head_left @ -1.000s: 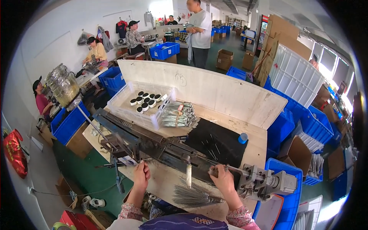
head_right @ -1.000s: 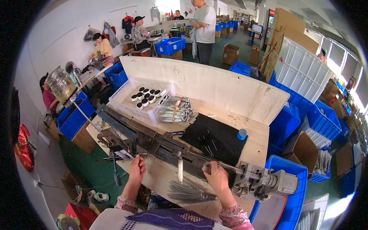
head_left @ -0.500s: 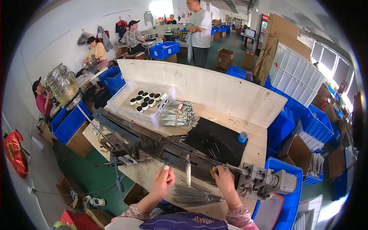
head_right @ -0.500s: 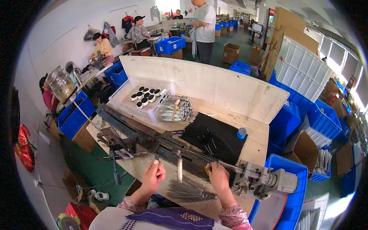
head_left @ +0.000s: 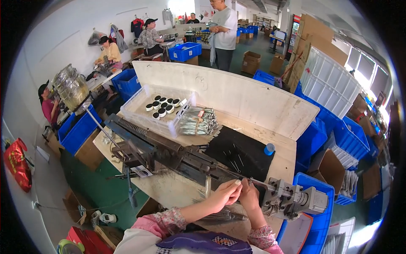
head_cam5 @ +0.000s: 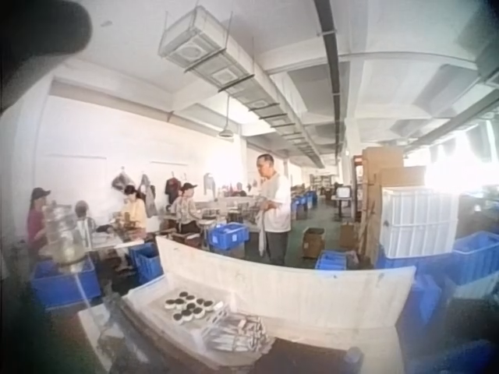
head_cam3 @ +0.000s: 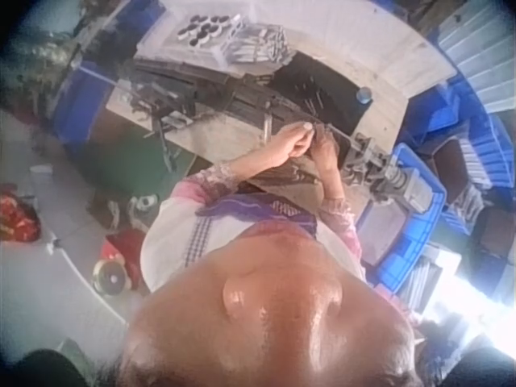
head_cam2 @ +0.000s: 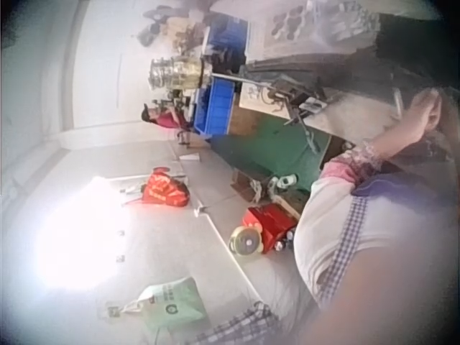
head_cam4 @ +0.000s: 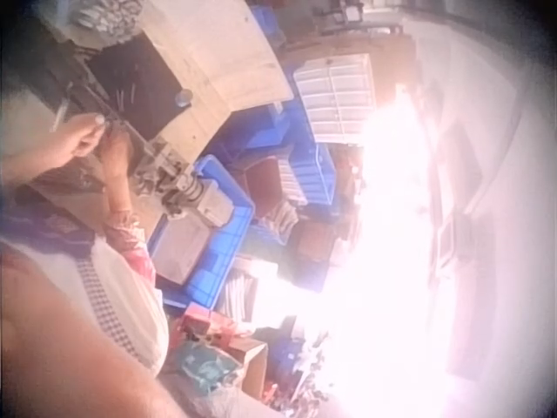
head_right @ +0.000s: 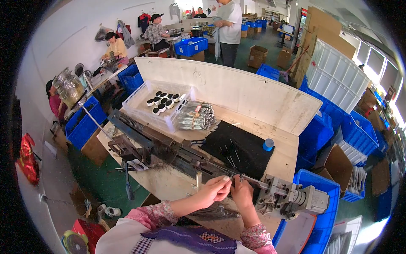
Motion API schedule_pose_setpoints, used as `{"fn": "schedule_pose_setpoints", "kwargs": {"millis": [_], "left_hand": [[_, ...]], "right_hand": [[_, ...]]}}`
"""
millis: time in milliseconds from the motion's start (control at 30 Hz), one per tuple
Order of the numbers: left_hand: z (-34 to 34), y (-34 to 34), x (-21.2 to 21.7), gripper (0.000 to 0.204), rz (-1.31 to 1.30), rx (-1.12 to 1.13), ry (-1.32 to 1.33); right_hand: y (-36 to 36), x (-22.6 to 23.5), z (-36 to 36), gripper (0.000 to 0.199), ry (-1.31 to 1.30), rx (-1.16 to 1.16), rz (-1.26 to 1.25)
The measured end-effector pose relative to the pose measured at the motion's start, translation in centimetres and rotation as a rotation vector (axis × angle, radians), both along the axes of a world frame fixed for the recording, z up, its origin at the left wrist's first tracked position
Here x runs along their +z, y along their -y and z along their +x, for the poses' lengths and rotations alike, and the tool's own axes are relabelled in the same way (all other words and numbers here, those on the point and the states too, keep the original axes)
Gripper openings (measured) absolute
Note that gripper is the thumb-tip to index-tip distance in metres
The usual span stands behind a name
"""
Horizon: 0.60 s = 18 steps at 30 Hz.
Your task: Manually inspecting and inserting small metal pins or needles into an industrial fixture.
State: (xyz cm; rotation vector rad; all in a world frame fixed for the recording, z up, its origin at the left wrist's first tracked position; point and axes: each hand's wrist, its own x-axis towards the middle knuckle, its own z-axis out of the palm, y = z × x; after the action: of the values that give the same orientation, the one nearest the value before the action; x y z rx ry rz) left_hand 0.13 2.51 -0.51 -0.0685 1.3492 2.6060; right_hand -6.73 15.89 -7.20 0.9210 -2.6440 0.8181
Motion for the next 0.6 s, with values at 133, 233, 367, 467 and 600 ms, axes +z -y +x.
{"fn": "schedule_pose_setpoints", "kwargs": {"millis": [133, 233, 367, 467, 600], "left_hand": [[-1.6, -1.2, -1.0, 0.035, 0.07, -0.003, 0.061], [-1.8, -1.3, -1.2, 0.035, 0.049, 0.022, 0.052], [-1.3, -0.8, -1.7, 0.034, 0.061, 0.102, 0.025], [-1.8, -1.6, -2.4, 0.033, 0.042, 0.032, 0.019], [-2.2, -2.2, -2.7, 0.032, 0.05, 0.024, 0.028]], "right_hand": [[-0.5, -0.6, -0.2, 0.019, -0.027, -0.008, -0.053], [-0.5, -1.4, -0.6, 0.02, -0.007, 0.034, -0.075], [-0.3, -4.0, -1.3, 0.023, 0.036, 0.088, -0.09], [-0.6, -2.6, -0.9, 0.02, 0.234, 0.107, -0.236], [0.4, 2.6, 1.6, 0.015, 0.374, -0.004, -0.457]]}}
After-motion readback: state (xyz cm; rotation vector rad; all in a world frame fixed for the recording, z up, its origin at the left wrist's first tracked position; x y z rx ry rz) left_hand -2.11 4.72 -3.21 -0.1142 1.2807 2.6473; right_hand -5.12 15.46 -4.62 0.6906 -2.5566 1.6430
